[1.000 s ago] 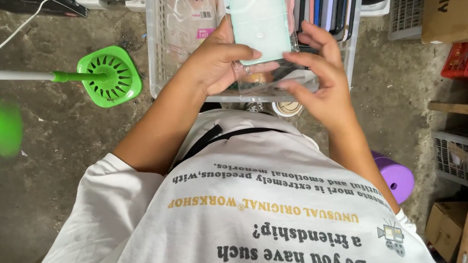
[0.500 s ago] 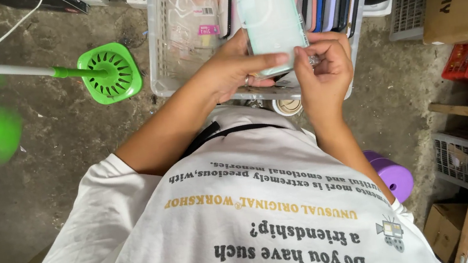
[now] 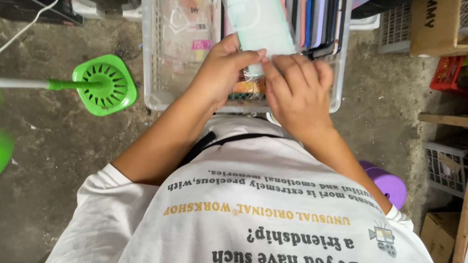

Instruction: The person sorts through a white plastic basket filled with various phone cases. They pick up individual cases, remove them from their plastic packaging, and place them into a cardboard box on the right side of the frame. The person handles multiple cases of different colors and designs throughout the process.

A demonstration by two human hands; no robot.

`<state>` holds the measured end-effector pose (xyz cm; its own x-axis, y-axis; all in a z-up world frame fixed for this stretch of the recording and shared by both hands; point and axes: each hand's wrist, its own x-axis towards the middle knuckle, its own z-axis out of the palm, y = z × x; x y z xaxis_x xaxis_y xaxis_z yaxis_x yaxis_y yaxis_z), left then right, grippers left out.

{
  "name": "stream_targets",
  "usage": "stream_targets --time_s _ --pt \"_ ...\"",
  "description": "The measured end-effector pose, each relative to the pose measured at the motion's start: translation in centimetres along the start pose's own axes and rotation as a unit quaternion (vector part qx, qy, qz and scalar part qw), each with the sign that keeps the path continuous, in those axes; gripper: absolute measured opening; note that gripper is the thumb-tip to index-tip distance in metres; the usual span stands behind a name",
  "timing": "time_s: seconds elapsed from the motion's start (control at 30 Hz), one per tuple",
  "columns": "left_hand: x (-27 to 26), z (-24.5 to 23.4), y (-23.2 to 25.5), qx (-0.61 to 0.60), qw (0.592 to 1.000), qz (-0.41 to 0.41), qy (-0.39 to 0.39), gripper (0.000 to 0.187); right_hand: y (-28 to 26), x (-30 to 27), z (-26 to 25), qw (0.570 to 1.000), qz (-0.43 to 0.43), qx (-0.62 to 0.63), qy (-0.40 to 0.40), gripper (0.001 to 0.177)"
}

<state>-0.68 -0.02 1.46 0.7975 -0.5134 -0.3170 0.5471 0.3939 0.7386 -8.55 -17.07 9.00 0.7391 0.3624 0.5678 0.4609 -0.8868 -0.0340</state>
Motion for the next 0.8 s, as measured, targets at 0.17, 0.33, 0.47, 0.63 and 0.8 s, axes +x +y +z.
stream_targets --time_s 0.17,0.33,0.47,0.63,0.8 --pt "0.7 2.2 0.3 0.006 1.000 0.007 0.021 0.034 1.8 0.0 0.6 0.998 0.036 0.041 -0.029 0.037" --pt "2.4 4.3 -1.4 0.118 0.990 0.072 -0.009 0.047 5.3 0.1 0.3 0.958 0.199 0.190 0.087 0.029" --pt "5.1 7.2 -2.1 0.059 0.980 0.189 -0.034 0.061 9.1 0.9 0.5 0.709 0.333 0.576 0.232 0.049" --pt "9.5 10.7 -1.8 0.036 0.974 0.223 -0.019 0.055 14.3 -0.8 1.6 0.616 0.394 0.646 0.221 0.066" --pt "16.5 12.4 -3.2 0.072 0.965 0.251 -0.015 0.047 20.7 -1.2 2.6 0.568 0.438 0.673 0.182 0.055"
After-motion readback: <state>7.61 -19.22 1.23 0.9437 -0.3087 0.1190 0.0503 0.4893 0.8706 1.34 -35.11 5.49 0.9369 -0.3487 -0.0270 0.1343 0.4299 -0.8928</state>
